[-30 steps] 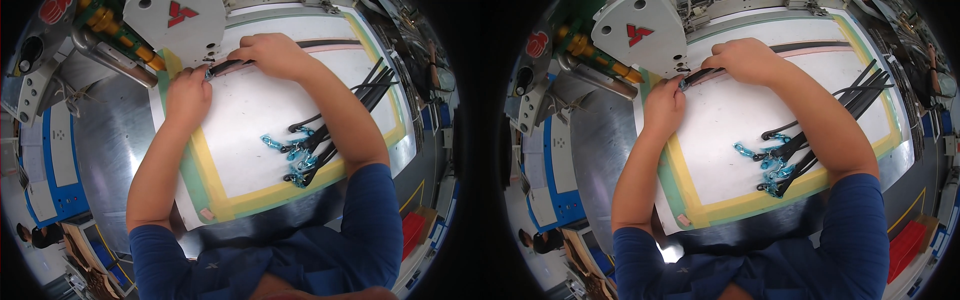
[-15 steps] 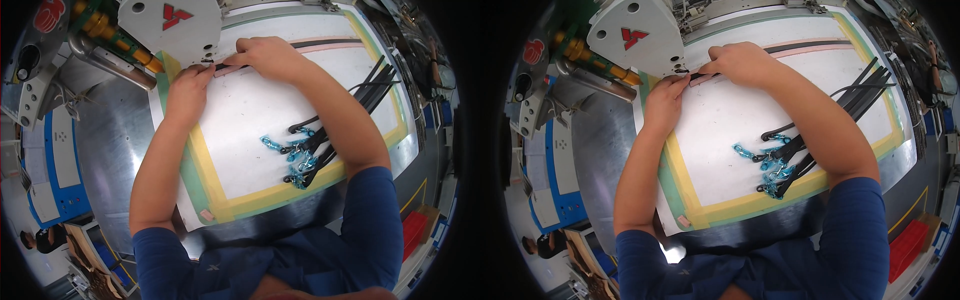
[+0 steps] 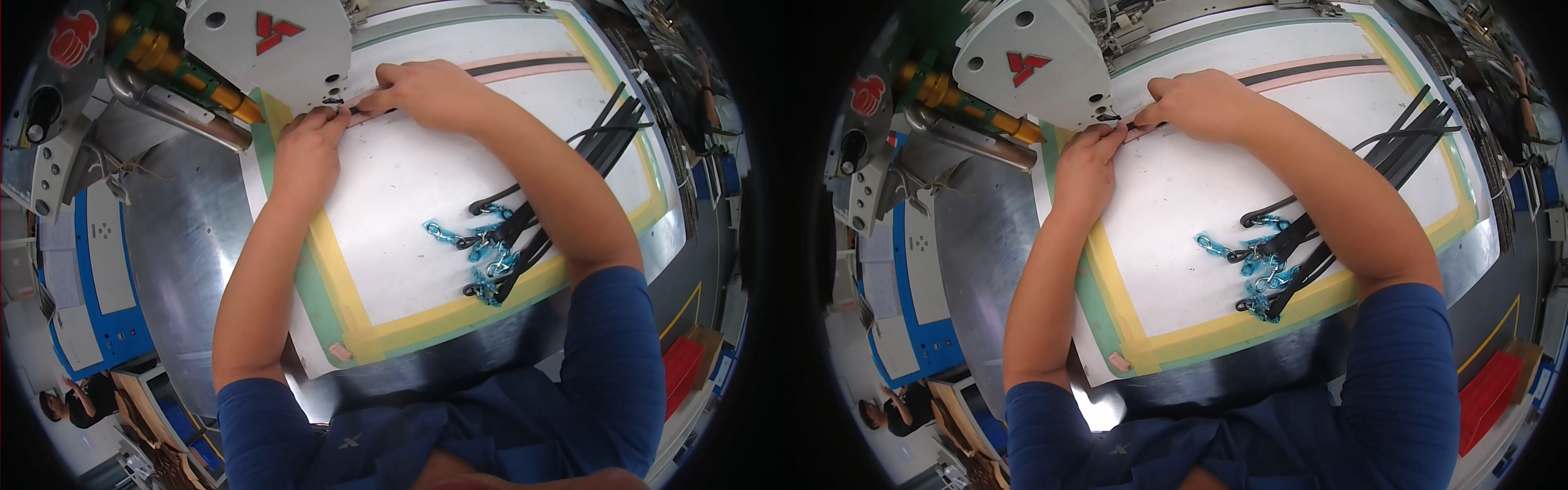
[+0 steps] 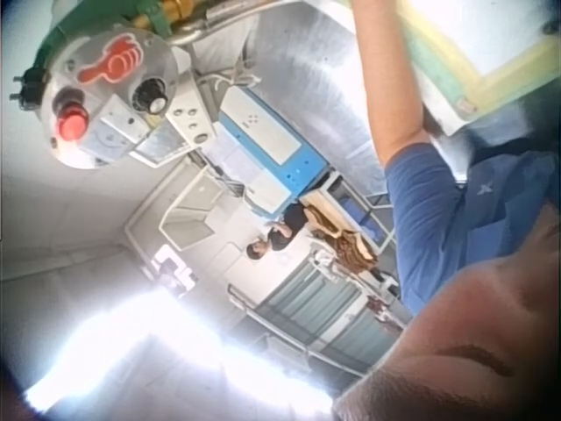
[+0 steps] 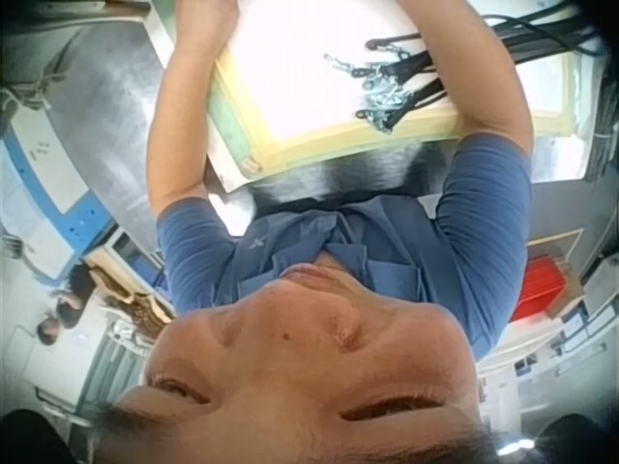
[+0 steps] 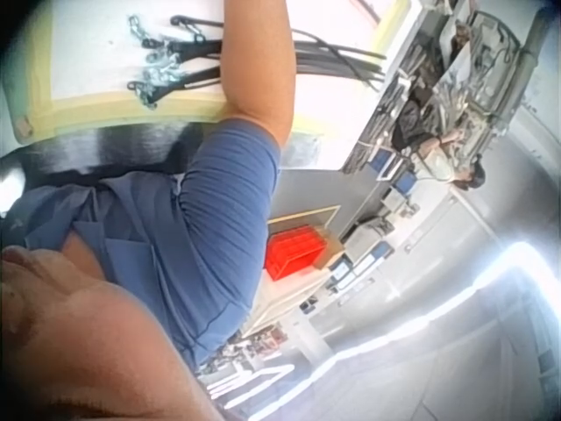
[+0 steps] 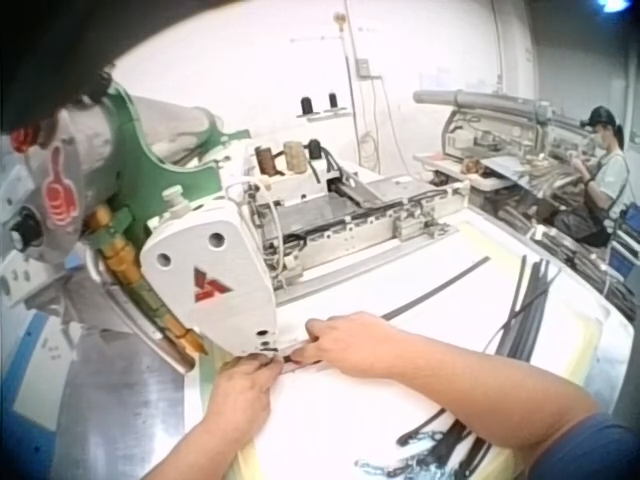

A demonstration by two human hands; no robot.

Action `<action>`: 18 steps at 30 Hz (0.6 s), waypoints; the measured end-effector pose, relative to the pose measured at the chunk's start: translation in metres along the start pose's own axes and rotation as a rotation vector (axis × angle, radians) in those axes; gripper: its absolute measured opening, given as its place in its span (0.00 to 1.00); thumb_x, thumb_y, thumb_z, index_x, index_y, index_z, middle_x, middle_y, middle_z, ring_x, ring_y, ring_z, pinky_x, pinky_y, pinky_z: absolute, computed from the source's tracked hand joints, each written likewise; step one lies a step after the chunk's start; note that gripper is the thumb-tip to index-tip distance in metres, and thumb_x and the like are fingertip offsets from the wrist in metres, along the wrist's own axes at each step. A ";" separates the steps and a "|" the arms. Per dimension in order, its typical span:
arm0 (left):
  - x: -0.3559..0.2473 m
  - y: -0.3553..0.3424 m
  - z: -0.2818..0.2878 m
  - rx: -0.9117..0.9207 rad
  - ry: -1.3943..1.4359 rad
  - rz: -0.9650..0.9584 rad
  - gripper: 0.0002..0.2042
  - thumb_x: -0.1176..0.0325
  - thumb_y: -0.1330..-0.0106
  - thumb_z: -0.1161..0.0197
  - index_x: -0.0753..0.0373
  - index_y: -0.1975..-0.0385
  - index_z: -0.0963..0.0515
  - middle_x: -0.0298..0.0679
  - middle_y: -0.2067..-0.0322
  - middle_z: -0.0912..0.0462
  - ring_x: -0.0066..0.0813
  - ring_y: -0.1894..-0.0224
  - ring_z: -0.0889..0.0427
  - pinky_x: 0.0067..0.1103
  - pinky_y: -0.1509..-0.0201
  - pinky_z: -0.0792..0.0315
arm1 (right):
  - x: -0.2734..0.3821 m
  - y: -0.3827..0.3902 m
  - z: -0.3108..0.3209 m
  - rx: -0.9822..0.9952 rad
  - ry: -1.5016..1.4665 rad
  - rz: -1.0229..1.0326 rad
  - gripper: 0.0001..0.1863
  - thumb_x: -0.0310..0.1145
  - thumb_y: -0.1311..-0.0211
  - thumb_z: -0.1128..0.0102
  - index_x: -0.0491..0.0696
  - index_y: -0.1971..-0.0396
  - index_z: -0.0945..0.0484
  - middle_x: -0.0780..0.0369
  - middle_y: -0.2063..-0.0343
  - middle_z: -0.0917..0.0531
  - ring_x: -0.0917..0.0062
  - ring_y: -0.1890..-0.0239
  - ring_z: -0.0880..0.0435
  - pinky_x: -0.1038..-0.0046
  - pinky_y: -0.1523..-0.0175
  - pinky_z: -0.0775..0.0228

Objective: The recorder is using an industrial sewing machine to stitch leather strips onto a base material.

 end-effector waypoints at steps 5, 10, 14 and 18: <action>-0.006 0.000 0.000 0.007 -0.095 0.000 0.19 0.78 0.36 0.41 0.57 0.47 0.14 0.39 0.49 0.14 0.43 0.48 0.17 0.36 0.42 0.22 | 0.006 0.001 0.003 -0.006 0.037 -0.022 0.20 0.32 0.29 0.46 0.71 0.47 0.14 0.62 0.57 0.19 0.65 0.53 0.14 0.63 0.51 0.19; -0.008 0.001 -0.001 0.041 -0.119 0.051 0.21 0.76 0.35 0.41 0.51 0.45 0.14 0.39 0.47 0.15 0.43 0.45 0.17 0.37 0.40 0.24 | 0.004 -0.007 0.010 -0.044 0.012 -0.044 0.17 0.32 0.35 0.36 0.63 0.48 0.13 0.64 0.55 0.16 0.65 0.50 0.14 0.62 0.48 0.19; -0.008 0.002 -0.002 0.017 -0.106 0.038 0.22 0.76 0.36 0.42 0.48 0.44 0.14 0.39 0.47 0.15 0.44 0.45 0.17 0.37 0.39 0.24 | -0.011 -0.029 0.010 0.064 -0.058 -0.395 0.18 0.47 0.39 0.28 0.54 0.53 0.14 0.58 0.55 0.15 0.60 0.49 0.14 0.59 0.47 0.19; -0.006 0.002 -0.003 0.041 -0.121 0.053 0.23 0.75 0.36 0.45 0.47 0.43 0.15 0.39 0.46 0.16 0.44 0.45 0.18 0.38 0.40 0.25 | -0.009 -0.034 0.010 0.078 -0.046 -0.402 0.28 0.55 0.44 0.24 0.49 0.51 0.15 0.55 0.54 0.15 0.58 0.48 0.13 0.58 0.46 0.18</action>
Point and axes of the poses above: each hand's wrist, its own y-axis away from the middle knuckle, its own z-axis out of the back of the hand, x = y × z, the point moved 6 cm from there along -y, towards the middle knuckle
